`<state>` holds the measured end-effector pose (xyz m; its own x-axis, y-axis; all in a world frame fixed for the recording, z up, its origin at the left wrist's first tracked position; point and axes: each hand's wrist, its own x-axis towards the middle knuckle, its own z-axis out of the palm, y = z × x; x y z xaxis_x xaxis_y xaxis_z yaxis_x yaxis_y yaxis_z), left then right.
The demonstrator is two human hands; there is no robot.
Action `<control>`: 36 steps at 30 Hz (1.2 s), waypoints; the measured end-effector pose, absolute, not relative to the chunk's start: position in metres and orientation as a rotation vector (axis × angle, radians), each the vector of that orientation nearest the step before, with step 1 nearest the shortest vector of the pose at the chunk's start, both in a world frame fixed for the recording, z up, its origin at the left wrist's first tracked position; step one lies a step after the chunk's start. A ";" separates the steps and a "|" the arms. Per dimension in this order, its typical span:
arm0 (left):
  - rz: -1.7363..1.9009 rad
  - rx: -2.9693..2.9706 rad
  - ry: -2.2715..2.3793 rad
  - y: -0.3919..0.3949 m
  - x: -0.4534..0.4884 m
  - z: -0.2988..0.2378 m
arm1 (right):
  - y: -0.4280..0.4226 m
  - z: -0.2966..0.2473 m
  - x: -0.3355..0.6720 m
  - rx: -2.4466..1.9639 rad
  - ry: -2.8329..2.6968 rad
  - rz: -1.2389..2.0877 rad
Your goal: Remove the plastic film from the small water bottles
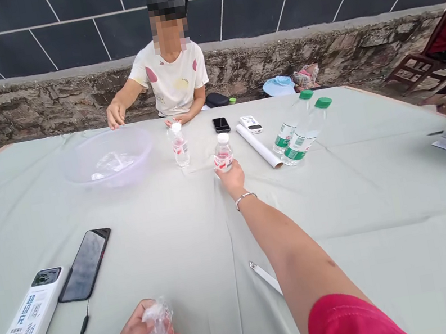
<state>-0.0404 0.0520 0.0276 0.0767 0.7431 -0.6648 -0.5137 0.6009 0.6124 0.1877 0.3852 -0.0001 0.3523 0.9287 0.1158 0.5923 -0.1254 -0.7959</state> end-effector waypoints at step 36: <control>1.267 1.144 1.752 0.241 -0.083 0.059 | 0.361 -0.038 0.141 -1.655 -2.004 0.417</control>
